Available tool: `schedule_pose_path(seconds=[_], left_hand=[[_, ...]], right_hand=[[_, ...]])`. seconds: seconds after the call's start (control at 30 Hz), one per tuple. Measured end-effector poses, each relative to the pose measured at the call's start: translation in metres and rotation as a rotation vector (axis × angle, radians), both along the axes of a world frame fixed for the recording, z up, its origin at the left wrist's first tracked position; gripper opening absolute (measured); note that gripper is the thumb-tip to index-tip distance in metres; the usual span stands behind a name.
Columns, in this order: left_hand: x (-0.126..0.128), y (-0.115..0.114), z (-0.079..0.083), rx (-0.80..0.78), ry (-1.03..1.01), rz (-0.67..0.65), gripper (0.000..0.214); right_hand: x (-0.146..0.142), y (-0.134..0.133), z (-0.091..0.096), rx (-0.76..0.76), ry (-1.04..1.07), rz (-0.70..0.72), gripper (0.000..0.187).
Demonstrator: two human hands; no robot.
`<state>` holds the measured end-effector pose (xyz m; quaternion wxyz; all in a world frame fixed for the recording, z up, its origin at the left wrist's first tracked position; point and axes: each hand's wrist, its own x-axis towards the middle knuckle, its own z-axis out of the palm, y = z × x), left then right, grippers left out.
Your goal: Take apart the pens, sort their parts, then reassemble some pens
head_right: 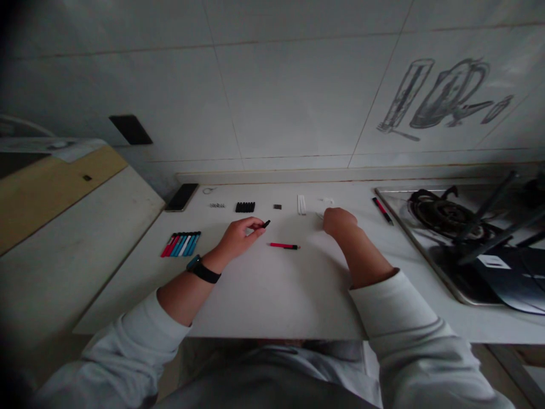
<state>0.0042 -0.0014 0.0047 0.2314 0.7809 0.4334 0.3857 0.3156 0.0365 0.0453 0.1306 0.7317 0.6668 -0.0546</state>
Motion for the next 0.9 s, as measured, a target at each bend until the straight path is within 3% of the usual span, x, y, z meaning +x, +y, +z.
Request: schedule_pose_path(seconds=[0.13, 0.33, 0.53, 0.67, 0.9], left_hand=[[0.0, -0.001, 0.001, 0.015, -0.003, 0.021, 0.012], [0.0, 0.0, 0.0, 0.003, -0.01, 0.007, 0.013], [0.0, 0.0, -0.001, 0.0, -0.015, -0.014, 0.013], [-0.001, 0.002, -0.002, 0.02, -0.009, 0.032, 0.013], [-0.005, 0.008, -0.008, 0.063, -0.025, 0.097, 0.013]], right_hand=[[0.001, 0.0, 0.001, -0.038, 0.003, 0.035, 0.036], [-0.003, -0.003, -0.002, 0.054, 0.007, 0.071, 0.04], [0.017, 0.006, -0.003, -0.026, 0.015, 0.158, 0.031], [0.01, 0.007, 0.001, 0.067, 0.154, 0.348, 0.028], [-0.035, -0.012, 0.003, 0.363, 0.62, 0.709, 0.028]])
